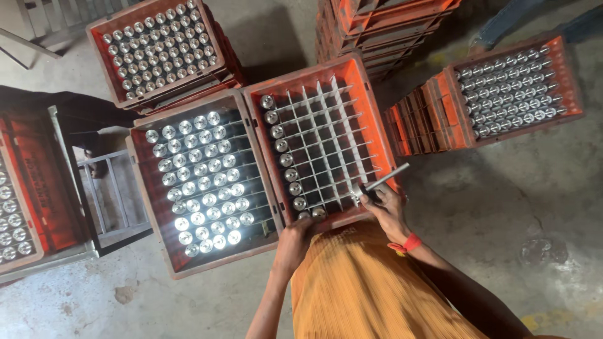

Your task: The person stands over orange crates filled with small turned metal components and uses a rod-shaped hand tool to fit parts together, placing assembled pieces into a divided crate. The person occasionally rearranges parts between crates and carries a full crate across the floor to another stack.

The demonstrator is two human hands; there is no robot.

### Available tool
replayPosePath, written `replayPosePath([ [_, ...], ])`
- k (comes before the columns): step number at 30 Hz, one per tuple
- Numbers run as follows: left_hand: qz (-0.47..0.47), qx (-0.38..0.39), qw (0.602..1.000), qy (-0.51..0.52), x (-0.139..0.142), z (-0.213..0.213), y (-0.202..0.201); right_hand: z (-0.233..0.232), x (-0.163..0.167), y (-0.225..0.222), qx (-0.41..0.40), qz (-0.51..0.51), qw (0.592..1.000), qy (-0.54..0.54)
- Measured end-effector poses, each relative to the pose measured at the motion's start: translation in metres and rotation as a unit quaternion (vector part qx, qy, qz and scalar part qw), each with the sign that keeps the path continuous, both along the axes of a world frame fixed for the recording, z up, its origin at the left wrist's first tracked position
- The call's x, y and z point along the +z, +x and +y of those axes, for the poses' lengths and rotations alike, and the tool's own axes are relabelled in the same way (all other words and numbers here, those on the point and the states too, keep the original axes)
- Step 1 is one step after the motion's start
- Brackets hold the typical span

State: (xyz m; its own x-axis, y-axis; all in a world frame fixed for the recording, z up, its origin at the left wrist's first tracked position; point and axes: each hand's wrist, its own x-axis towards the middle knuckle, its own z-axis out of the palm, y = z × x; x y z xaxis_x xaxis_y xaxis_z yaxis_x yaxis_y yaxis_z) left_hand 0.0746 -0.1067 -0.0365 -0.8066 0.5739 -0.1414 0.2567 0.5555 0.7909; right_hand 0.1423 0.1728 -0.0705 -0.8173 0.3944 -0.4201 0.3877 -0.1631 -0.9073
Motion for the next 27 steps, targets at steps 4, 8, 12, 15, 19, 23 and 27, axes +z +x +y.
replayPosePath([
  [4,0.071,0.169,0.977,-0.11,-0.006,-0.049,-0.008,-0.014,0.001,0.009,-0.002,0.003,1.0,-0.011],
  [8,0.184,0.3,0.908,-0.226,-0.023,-0.084,-0.026,-0.024,0.001,0.009,0.026,-0.022,0.999,-0.018],
  [12,0.054,0.279,0.926,-0.247,-0.028,-0.086,-0.043,-0.033,0.004,0.004,0.055,-0.015,0.998,-0.031],
  [15,-0.007,0.26,0.933,-0.249,-0.009,-0.101,-0.044,-0.035,0.009,0.004,0.077,-0.007,0.996,-0.04],
  [19,0.047,0.302,0.952,0.028,0.02,-0.138,-0.038,-0.031,0.017,0.008,0.093,-0.009,0.996,-0.011],
  [23,-0.199,0.376,0.864,0.269,0.005,-0.107,-0.047,-0.037,0.021,0.002,0.137,0.025,0.99,0.023],
  [27,-0.11,0.35,0.923,0.111,-0.017,-0.013,-0.04,-0.055,0.029,-0.018,0.132,0.073,0.986,-0.074],
])
